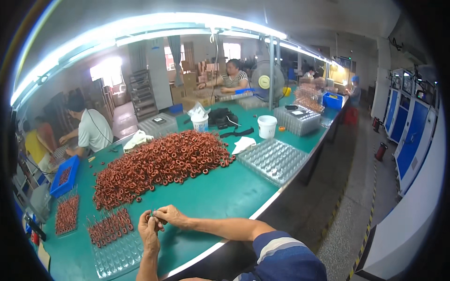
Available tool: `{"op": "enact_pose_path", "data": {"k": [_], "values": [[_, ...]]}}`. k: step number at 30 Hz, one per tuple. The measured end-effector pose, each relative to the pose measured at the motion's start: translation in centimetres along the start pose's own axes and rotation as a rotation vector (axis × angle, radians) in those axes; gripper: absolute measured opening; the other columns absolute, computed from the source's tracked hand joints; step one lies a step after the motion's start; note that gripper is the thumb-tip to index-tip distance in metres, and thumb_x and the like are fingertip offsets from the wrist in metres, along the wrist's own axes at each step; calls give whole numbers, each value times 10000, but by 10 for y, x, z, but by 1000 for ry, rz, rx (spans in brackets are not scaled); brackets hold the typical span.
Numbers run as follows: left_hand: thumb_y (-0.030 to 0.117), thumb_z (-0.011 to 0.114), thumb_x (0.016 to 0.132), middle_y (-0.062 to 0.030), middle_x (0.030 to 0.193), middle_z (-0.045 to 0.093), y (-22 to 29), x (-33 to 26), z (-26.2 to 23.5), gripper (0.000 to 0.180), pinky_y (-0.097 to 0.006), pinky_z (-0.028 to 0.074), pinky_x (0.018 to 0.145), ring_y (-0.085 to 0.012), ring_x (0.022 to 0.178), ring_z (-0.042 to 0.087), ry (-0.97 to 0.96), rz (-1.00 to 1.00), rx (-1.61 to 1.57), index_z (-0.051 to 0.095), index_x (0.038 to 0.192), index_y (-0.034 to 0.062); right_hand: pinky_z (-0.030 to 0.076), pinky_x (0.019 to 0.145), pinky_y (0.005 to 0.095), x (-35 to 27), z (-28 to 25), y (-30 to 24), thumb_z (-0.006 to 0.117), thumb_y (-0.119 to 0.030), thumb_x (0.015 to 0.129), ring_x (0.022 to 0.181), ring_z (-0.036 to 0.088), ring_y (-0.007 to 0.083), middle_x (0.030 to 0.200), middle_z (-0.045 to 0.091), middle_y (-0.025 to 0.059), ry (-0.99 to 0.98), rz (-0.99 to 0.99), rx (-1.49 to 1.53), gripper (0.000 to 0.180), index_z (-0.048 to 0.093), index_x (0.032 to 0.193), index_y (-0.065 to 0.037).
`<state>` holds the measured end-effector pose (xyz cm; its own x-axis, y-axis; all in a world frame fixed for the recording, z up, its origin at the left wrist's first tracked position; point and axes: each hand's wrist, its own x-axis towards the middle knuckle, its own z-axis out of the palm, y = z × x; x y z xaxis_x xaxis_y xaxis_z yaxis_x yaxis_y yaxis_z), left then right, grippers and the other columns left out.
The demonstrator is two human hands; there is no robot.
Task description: The recorder is placing small red toroidal electronic components into individual slots of a clear plastic tray on a green workbench.
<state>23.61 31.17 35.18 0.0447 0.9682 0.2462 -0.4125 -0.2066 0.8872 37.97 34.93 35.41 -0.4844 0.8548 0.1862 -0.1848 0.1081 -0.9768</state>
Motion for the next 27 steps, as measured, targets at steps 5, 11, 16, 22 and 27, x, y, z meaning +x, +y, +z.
{"op": "enact_pose_path", "data": {"k": [5,11,16,22,27], "values": [[59,496,946,-33,778,538,5,-7,-9,224,-243,467,512,-99,594,538,-11,105,208,494,1153,-25,460,600,252,-8,13,-19,558,-299,963,669,571,87,700,628,19,174,-130,-293,331,668,847,-10],[41,477,933,-53,735,524,-6,-3,-12,214,-254,478,503,-122,588,553,-44,48,318,483,1133,-34,424,519,234,7,-18,-7,638,-358,905,594,517,89,695,597,22,116,139,-144,355,666,901,-4],[342,430,995,-59,692,502,8,-4,-17,391,-316,472,472,-189,536,552,-141,-369,-17,513,1083,-30,432,522,221,1,-19,-13,648,-345,899,593,530,72,743,611,27,88,-49,-184,360,627,1010,-3],[232,409,1013,-40,724,493,1,3,-15,310,-262,426,502,-133,586,507,-165,-129,384,521,1142,-27,419,475,231,12,-24,3,666,-326,869,533,510,81,681,573,9,186,189,-11,274,661,836,-54],[167,447,993,-33,735,493,8,9,-6,223,-248,417,510,-122,589,503,-130,-177,145,514,1140,13,430,529,202,1,-27,-21,617,-193,924,622,557,76,758,612,18,105,110,15,188,656,964,-13]]}}
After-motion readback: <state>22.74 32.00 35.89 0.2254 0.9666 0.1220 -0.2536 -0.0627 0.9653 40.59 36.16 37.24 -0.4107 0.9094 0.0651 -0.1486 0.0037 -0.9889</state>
